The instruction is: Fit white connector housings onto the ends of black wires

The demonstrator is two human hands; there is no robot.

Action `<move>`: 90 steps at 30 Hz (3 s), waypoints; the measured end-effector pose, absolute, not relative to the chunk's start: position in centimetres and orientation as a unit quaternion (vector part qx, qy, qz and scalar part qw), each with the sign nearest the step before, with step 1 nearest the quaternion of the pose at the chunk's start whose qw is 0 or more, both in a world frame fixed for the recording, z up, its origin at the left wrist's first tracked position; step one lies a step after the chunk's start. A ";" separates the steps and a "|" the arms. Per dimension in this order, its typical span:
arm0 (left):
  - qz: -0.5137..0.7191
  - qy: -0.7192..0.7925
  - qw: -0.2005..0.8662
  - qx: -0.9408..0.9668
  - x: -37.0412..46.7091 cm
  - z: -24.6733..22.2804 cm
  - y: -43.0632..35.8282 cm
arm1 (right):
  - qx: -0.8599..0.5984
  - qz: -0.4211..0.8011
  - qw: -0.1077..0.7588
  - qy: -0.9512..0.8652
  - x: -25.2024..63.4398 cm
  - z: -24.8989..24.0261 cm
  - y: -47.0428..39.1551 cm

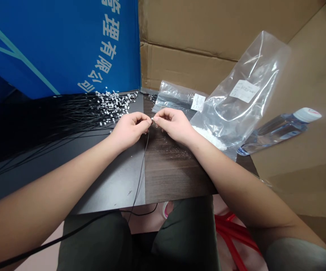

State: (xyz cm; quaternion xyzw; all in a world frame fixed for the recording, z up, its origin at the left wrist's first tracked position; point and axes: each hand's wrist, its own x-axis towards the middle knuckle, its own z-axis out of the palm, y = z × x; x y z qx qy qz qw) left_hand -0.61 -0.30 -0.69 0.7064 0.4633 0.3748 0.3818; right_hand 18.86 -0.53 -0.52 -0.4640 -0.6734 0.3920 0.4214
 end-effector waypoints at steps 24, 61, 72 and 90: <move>0.362 0.441 0.202 0.796 -0.7 -0.3 -0.5 | -0.462 0.359 0.358 -0.728 19.0 -0.1 -0.7; 0.312 0.488 0.283 0.765 -0.8 -0.1 -0.4 | -0.463 0.345 0.373 -0.726 19.6 -0.3 -0.5; 0.318 0.429 0.240 0.811 -0.9 -0.3 -0.2 | -0.453 0.336 0.328 -0.758 19.6 -0.2 -0.3; 0.302 0.419 0.234 0.824 -0.8 -0.1 -0.5 | -0.447 0.355 0.325 -0.754 19.9 0.2 -0.7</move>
